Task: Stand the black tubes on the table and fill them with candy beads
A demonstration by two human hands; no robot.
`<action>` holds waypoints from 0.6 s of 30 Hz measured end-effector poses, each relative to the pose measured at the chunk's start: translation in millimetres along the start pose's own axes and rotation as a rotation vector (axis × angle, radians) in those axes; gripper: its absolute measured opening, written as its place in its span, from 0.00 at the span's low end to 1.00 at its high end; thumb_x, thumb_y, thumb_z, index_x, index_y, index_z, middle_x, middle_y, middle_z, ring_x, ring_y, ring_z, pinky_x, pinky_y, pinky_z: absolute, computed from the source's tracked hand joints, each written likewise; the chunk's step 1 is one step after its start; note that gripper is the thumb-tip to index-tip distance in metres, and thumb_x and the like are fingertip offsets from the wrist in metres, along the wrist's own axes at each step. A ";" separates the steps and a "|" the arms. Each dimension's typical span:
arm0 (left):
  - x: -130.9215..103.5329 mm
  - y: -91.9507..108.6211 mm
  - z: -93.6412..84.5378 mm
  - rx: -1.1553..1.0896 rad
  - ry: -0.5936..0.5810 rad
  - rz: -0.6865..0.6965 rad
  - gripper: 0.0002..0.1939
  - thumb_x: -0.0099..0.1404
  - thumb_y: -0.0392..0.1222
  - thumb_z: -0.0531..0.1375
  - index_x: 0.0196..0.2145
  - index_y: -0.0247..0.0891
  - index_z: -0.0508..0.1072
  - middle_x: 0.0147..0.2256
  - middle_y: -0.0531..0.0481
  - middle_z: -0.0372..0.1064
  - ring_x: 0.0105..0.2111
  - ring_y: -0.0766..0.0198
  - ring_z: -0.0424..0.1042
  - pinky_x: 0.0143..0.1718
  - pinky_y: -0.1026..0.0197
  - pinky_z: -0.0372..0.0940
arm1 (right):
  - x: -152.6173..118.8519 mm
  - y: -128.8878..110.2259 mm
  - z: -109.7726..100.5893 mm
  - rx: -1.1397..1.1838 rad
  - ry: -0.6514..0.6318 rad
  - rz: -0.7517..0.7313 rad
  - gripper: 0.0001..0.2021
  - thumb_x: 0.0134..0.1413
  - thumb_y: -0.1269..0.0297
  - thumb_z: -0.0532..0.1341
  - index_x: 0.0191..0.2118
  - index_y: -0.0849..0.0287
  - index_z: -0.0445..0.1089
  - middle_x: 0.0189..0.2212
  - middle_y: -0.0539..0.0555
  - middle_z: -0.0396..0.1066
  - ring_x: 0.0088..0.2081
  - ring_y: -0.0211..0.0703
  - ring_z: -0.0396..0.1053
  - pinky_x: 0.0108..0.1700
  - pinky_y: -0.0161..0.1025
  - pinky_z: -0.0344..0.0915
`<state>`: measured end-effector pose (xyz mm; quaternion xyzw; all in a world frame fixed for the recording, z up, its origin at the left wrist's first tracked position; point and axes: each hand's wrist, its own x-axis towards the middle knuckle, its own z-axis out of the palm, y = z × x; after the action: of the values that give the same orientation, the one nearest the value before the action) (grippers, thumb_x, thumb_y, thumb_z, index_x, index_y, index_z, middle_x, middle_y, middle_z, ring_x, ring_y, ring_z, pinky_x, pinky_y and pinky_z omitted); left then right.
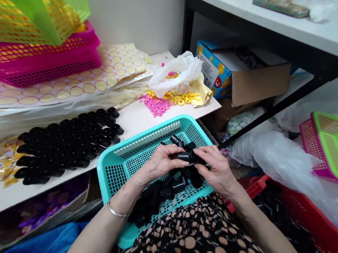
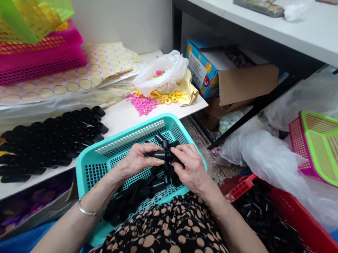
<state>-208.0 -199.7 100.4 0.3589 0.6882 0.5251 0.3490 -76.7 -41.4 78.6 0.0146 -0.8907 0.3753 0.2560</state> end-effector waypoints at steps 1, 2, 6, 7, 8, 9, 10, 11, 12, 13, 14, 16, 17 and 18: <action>0.1 -1.0 -0.6 0.011 -0.006 0.003 0.13 0.53 0.45 0.65 0.36 0.38 0.77 0.31 0.51 0.68 0.32 0.65 0.65 0.36 0.62 0.60 | 0.4 -0.3 0.0 -0.004 -0.005 -0.006 0.23 0.51 0.75 0.57 0.53 0.51 0.67 0.41 0.55 0.70 0.43 0.48 0.65 0.45 0.50 0.66; 0.3 -2.5 -0.9 0.020 -0.011 0.009 0.13 0.54 0.46 0.65 0.36 0.38 0.77 0.31 0.51 0.68 0.32 0.65 0.65 0.36 0.62 0.60 | 0.9 -0.7 0.1 -0.009 -0.010 -0.012 0.23 0.51 0.75 0.57 0.53 0.51 0.66 0.41 0.55 0.70 0.43 0.48 0.65 0.44 0.49 0.66; 2.2 -7.5 0.0 0.061 -0.046 0.059 0.14 0.55 0.48 0.64 0.37 0.38 0.78 0.30 0.52 0.68 0.31 0.66 0.64 0.35 0.63 0.59 | 1.7 -2.5 3.1 -0.031 -0.039 -0.045 0.24 0.51 0.77 0.56 0.54 0.51 0.65 0.41 0.55 0.69 0.42 0.47 0.64 0.43 0.48 0.67; 2.6 -7.3 0.9 0.075 -0.062 0.069 0.13 0.56 0.47 0.63 0.37 0.38 0.78 0.30 0.52 0.68 0.31 0.66 0.64 0.35 0.63 0.59 | 1.8 -3.1 4.6 -0.032 -0.049 -0.054 0.24 0.51 0.77 0.56 0.54 0.52 0.65 0.41 0.55 0.69 0.42 0.47 0.64 0.43 0.48 0.67; 2.8 -6.3 2.1 0.089 -0.077 0.074 0.13 0.57 0.47 0.63 0.37 0.38 0.77 0.29 0.53 0.68 0.31 0.66 0.64 0.35 0.64 0.59 | 1.8 -3.7 6.2 -0.026 -0.054 -0.060 0.24 0.51 0.78 0.56 0.54 0.52 0.64 0.42 0.56 0.69 0.43 0.48 0.64 0.44 0.49 0.67; 2.8 -4.5 3.6 0.100 -0.087 0.073 0.13 0.58 0.47 0.62 0.37 0.38 0.77 0.29 0.53 0.69 0.31 0.66 0.64 0.35 0.64 0.59 | 1.9 -4.5 8.0 -0.015 -0.055 -0.058 0.25 0.51 0.78 0.55 0.55 0.52 0.63 0.42 0.56 0.69 0.44 0.48 0.64 0.45 0.49 0.66; 2.5 -2.1 5.2 0.107 -0.088 0.066 0.13 0.58 0.47 0.61 0.38 0.38 0.77 0.30 0.52 0.69 0.32 0.65 0.64 0.35 0.63 0.59 | 2.2 -5.4 9.9 0.006 -0.048 -0.038 0.25 0.51 0.78 0.56 0.55 0.52 0.63 0.44 0.56 0.68 0.45 0.48 0.64 0.46 0.50 0.66; 2.1 0.6 6.8 0.113 -0.087 0.056 0.13 0.60 0.47 0.60 0.40 0.38 0.76 0.31 0.52 0.70 0.32 0.65 0.65 0.36 0.63 0.60 | 2.7 -6.4 11.7 0.040 -0.043 0.001 0.25 0.51 0.77 0.56 0.56 0.53 0.62 0.45 0.57 0.67 0.47 0.49 0.64 0.48 0.50 0.66; 1.7 3.4 8.0 0.116 -0.084 0.047 0.14 0.60 0.46 0.59 0.41 0.37 0.76 0.32 0.51 0.71 0.32 0.65 0.65 0.36 0.63 0.60 | 3.3 -7.3 13.4 0.091 -0.040 0.055 0.25 0.51 0.76 0.57 0.56 0.52 0.61 0.47 0.57 0.66 0.48 0.49 0.63 0.49 0.50 0.66; 1.6 5.9 8.3 0.119 -0.083 0.041 0.14 0.61 0.46 0.58 0.41 0.37 0.75 0.33 0.51 0.71 0.33 0.64 0.66 0.35 0.63 0.61 | 4.1 -8.1 15.0 0.160 -0.042 0.118 0.25 0.50 0.75 0.59 0.55 0.52 0.61 0.49 0.57 0.64 0.49 0.49 0.63 0.49 0.48 0.67; 1.9 8.1 7.2 0.122 -0.082 0.037 0.14 0.62 0.46 0.57 0.41 0.37 0.75 0.33 0.51 0.72 0.33 0.64 0.66 0.35 0.63 0.61 | 5.0 -8.6 16.4 0.248 -0.045 0.185 0.25 0.49 0.74 0.60 0.54 0.52 0.62 0.50 0.57 0.62 0.50 0.48 0.64 0.48 0.47 0.68; 4.9 11.0 -1.2 0.120 -0.063 0.028 0.13 0.60 0.44 0.58 0.41 0.37 0.75 0.33 0.51 0.72 0.32 0.65 0.67 0.34 0.63 0.62 | 6.9 -8.4 18.5 0.446 -0.028 0.304 0.23 0.48 0.72 0.63 0.51 0.52 0.64 0.51 0.56 0.59 0.50 0.47 0.64 0.46 0.43 0.71; 7.9 11.8 -9.5 0.121 -0.015 0.018 0.13 0.59 0.44 0.59 0.40 0.37 0.74 0.33 0.52 0.72 0.32 0.65 0.67 0.33 0.64 0.62 | 7.6 -7.4 19.1 0.522 0.001 0.347 0.21 0.48 0.71 0.63 0.49 0.52 0.65 0.51 0.56 0.59 0.49 0.46 0.65 0.46 0.42 0.71; 11.9 12.1 -20.7 0.136 0.060 0.003 0.12 0.57 0.43 0.59 0.39 0.36 0.74 0.32 0.52 0.71 0.31 0.65 0.67 0.33 0.64 0.62 | 8.1 -5.8 19.4 0.569 0.039 0.381 0.18 0.48 0.70 0.63 0.47 0.53 0.66 0.50 0.56 0.60 0.48 0.45 0.65 0.46 0.42 0.71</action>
<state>-230.2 -196.9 115.1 0.3669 0.7318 0.4882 0.3025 -91.1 -57.3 74.8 -0.0885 -0.7320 0.6500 0.1838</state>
